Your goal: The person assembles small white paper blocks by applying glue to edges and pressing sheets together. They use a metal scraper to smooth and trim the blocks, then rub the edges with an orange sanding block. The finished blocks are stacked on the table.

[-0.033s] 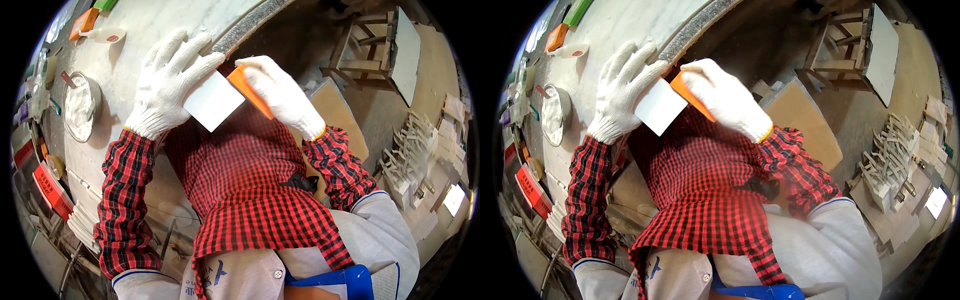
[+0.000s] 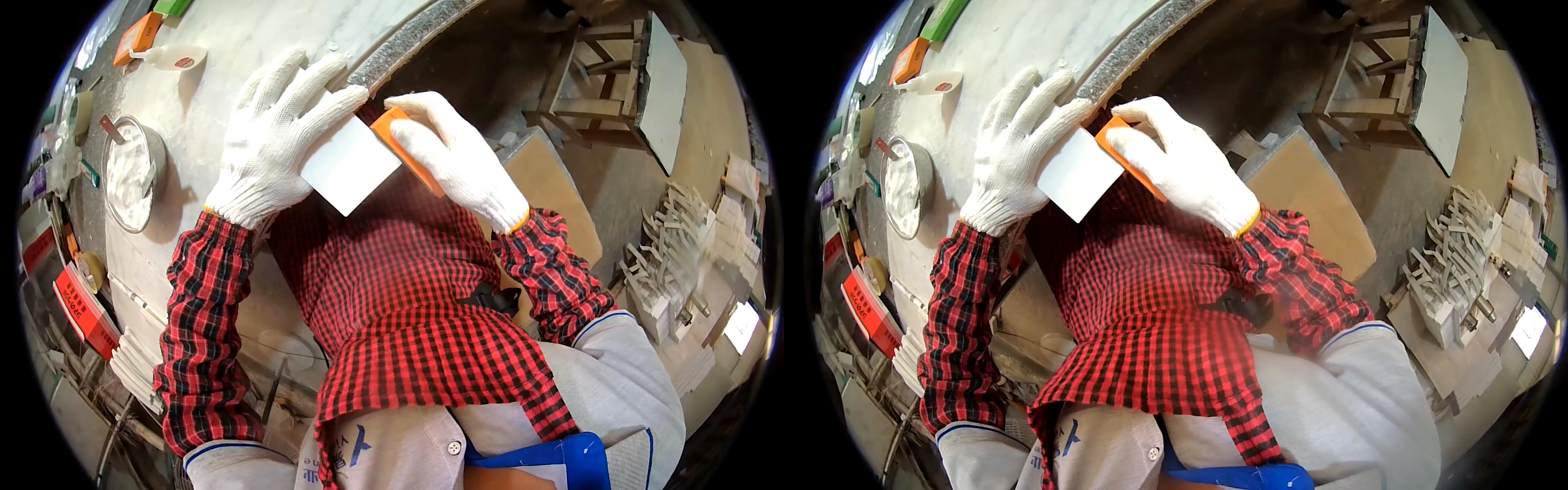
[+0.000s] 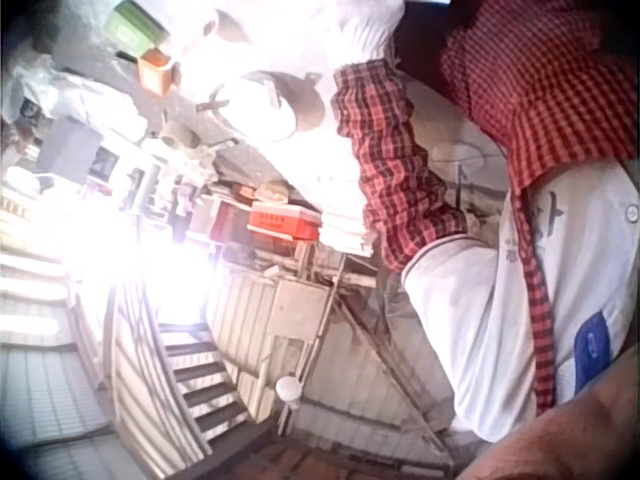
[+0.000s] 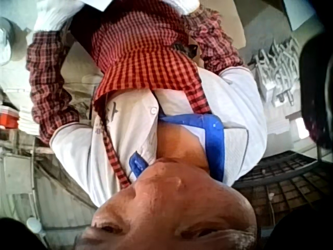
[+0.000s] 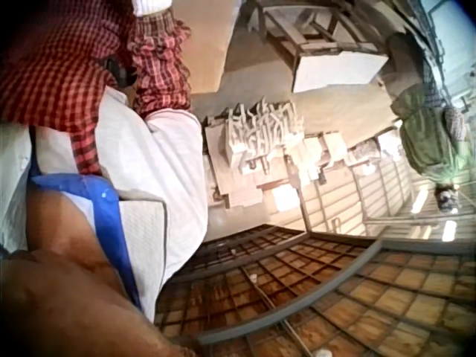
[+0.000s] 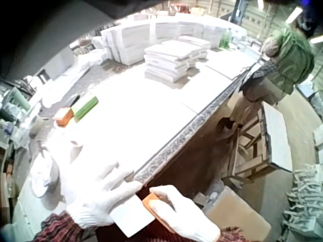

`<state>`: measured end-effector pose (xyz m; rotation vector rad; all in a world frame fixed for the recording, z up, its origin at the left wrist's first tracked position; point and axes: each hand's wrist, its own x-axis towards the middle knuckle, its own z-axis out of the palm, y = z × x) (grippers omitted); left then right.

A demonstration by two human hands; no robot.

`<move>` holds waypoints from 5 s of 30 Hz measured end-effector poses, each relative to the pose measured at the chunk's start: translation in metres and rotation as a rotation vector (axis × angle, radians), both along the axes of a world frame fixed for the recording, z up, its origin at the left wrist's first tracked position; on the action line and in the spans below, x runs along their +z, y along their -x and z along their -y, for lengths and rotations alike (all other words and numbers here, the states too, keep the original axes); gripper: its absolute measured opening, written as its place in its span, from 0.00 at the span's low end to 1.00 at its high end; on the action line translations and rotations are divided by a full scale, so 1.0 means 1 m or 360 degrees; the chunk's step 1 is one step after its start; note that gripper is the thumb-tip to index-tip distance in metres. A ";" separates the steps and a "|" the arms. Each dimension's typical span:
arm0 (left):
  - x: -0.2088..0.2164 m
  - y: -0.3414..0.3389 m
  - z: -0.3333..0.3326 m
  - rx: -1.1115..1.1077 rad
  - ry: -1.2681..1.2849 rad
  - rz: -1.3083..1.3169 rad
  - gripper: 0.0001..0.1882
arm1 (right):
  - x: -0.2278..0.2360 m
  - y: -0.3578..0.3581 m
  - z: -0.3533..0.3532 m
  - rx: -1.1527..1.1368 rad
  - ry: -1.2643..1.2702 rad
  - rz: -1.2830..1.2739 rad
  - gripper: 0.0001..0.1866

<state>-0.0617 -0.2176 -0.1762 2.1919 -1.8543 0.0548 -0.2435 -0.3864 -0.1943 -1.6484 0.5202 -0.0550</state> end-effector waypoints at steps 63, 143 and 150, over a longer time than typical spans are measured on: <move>-0.004 -0.006 -0.007 -0.0024 0.0142 -0.0108 0.39 | 0.020 0.017 -0.025 -0.0184 0.0899 0.0187 0.21; 0.029 0.108 -0.071 0.0788 0.1089 -0.2512 0.19 | 0.086 -0.061 -0.078 0.1003 0.1582 0.1252 0.37; 0.023 0.114 -0.090 0.0663 0.1225 -0.3415 0.29 | 0.068 -0.060 -0.051 0.0785 0.1462 0.0906 0.33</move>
